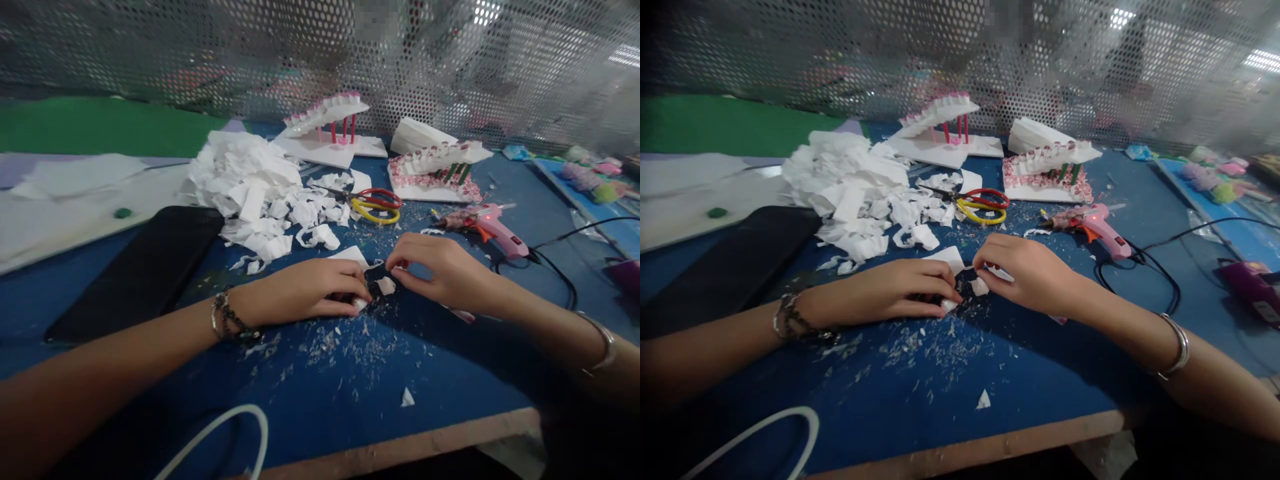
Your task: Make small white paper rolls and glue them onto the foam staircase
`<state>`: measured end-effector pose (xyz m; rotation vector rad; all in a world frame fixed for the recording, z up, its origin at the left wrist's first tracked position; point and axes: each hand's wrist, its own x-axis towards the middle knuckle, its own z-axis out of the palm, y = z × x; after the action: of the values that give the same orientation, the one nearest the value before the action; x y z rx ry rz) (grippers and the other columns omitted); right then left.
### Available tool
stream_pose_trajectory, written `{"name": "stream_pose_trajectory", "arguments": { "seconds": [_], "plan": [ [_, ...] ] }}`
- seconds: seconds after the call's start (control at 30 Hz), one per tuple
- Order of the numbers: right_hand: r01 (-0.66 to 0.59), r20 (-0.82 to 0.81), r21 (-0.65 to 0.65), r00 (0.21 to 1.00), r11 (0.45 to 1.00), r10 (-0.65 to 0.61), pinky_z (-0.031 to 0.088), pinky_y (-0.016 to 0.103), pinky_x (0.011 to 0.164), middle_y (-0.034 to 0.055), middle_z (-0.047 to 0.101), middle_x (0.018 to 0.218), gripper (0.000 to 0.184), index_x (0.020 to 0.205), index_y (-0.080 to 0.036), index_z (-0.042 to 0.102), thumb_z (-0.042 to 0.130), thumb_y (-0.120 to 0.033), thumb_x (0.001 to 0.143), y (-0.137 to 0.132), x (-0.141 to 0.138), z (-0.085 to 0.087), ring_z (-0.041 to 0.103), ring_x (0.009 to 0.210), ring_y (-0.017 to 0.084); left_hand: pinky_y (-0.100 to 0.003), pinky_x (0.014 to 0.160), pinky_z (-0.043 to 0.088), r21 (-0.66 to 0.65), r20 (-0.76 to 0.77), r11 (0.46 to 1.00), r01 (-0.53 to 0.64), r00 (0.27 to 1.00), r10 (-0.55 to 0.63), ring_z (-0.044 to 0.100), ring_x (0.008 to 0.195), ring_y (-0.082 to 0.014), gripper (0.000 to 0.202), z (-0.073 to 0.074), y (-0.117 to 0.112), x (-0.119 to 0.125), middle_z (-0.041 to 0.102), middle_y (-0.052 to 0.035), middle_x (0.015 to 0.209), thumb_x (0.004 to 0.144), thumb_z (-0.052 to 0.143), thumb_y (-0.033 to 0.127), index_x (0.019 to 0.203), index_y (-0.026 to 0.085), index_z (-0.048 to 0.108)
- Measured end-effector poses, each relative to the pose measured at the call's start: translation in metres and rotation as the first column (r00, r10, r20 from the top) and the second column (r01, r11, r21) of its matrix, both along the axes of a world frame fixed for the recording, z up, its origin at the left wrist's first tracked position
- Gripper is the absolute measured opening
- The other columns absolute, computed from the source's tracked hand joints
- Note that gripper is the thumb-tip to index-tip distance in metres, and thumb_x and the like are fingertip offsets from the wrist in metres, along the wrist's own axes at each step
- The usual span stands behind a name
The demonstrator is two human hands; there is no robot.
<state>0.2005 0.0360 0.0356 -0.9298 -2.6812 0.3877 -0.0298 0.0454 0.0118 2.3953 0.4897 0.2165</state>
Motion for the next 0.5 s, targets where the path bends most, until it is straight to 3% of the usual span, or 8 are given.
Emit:
{"name": "stream_pose_trajectory", "arguments": {
  "seconds": [0.2,0.37,0.5],
  "plan": [
    [0.003,0.101,0.015,0.995,1.0,-0.004,0.037,0.024,0.065,0.003,0.056,0.079,0.015,0.085,-0.015,0.056,0.043,-0.021,0.085,0.001,0.005,0.003,0.051,0.073,0.013,-0.025,0.072,0.04,0.114,-0.026,0.993,-0.038,0.999,0.041,0.055,0.082,-0.0175,0.022,-0.005,-0.006,0.003,0.058,-0.0081,0.093,0.086,0.048,0.027,0.098,0.015,0.062],
    [-0.008,0.25,-0.038,0.968,0.999,0.017,0.039,0.025,0.071,0.0042,0.057,0.09,0.022,0.095,-0.018,0.056,0.036,-0.014,0.088,0.002,0.015,0.01,0.054,0.081,0.014,-0.022,0.067,0.04,0.068,-0.036,0.996,-0.056,0.998,0.059,0.054,0.078,-0.0153,0.031,0.001,-0.007,0.002,0.056,-0.006,0.091,0.08,0.056,0.033,0.108,0.017,0.057],
    [-0.038,0.322,-0.076,0.945,0.996,0.061,0.04,0.025,0.072,0.0035,0.056,0.096,0.03,0.099,-0.022,0.056,0.033,-0.007,0.086,0.003,0.023,0.008,0.056,0.082,0.013,-0.019,0.066,0.04,0.031,-0.021,0.997,-0.071,0.997,0.071,0.054,0.073,-0.0123,0.034,0.002,-0.006,-0.001,0.057,-0.0043,0.086,0.08,0.056,0.025,0.113,0.018,0.054]
  ]
}}
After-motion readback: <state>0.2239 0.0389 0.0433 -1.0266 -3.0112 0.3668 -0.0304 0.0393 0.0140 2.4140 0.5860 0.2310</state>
